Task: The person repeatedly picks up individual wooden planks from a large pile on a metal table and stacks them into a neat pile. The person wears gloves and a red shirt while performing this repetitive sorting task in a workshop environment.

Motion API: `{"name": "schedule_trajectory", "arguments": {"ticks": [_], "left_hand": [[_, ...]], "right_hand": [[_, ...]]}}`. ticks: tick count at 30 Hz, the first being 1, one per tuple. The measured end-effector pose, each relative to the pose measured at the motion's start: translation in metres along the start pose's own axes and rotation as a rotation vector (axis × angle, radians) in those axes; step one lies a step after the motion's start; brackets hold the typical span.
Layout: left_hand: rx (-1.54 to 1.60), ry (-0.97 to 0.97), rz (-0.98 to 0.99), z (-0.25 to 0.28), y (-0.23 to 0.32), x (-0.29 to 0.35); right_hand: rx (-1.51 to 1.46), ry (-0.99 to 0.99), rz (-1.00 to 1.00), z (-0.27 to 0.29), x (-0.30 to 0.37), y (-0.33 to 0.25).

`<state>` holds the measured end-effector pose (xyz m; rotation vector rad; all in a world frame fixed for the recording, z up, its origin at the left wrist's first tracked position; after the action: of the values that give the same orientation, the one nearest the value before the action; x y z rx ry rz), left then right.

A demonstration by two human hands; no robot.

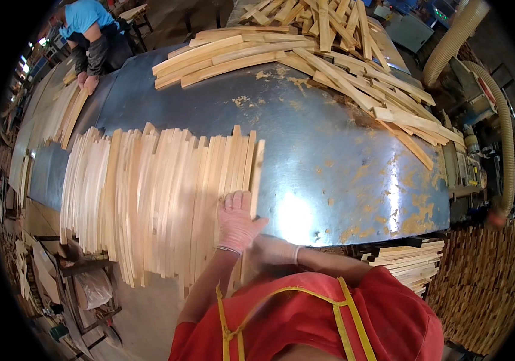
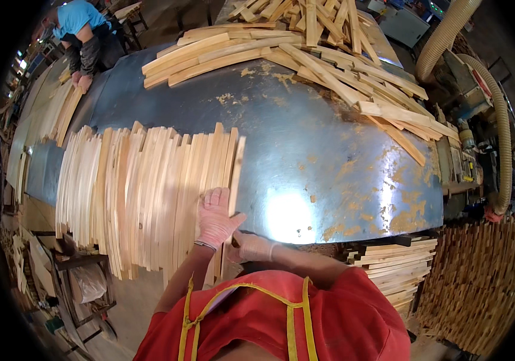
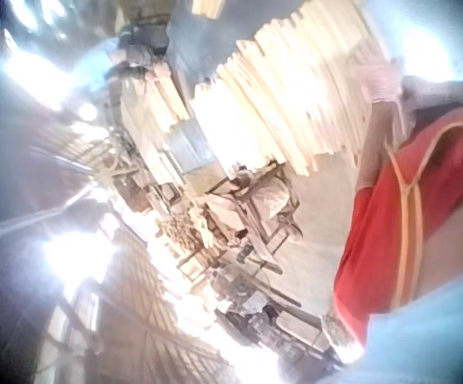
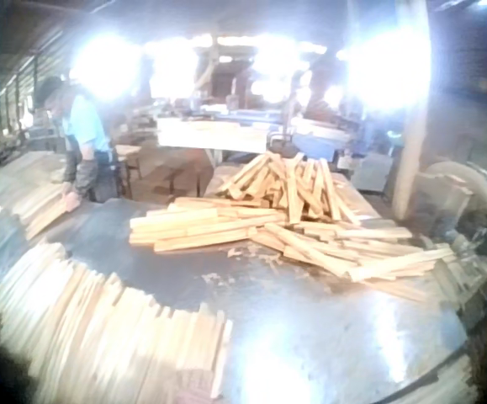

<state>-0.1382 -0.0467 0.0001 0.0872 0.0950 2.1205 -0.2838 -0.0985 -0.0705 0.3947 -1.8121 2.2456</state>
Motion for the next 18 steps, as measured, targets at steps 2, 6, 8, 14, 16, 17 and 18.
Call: {"name": "schedule_trajectory", "arguments": {"ticks": [2,6,8,14,16,17,18], "left_hand": [[-0.086,0.046,-0.066,-0.005,-0.007,0.002],[-0.051,0.159,-0.071,-0.023,-0.022,0.023],[-0.004,0.189,-0.094,-0.012,-0.013,0.009],[-0.027,0.181,-0.086,-0.006,-0.009,-0.006],[-0.040,0.147,-0.087,-0.004,-0.007,-0.014],[-0.042,0.126,-0.080,-0.004,-0.007,-0.014],[-0.057,0.151,-0.076,-0.005,-0.009,-0.015]], "right_hand": [[0.101,-0.306,0.100,0.055,-0.010,-0.013],[0.057,-0.052,-0.328,0.253,-0.019,-0.144],[0.275,0.563,-0.065,0.365,-0.025,-0.089],[0.444,1.072,-0.436,0.489,-0.074,-0.021],[0.310,1.056,-0.483,0.485,-0.086,0.018],[0.312,1.067,-0.435,0.475,-0.087,0.020],[0.311,1.082,-0.390,0.460,-0.085,0.023]]}}
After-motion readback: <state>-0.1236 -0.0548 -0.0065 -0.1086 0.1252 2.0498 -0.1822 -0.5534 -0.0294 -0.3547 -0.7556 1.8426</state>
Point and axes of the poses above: each hand's wrist, its own x-axis away from the middle knuckle, its own z-axis out of the back of the hand, y = z × x, the point moved 2 cm from there along -x, towards the middle knuckle, and after that the axes turned 11 degrees about -x, right-handed, at the moved point
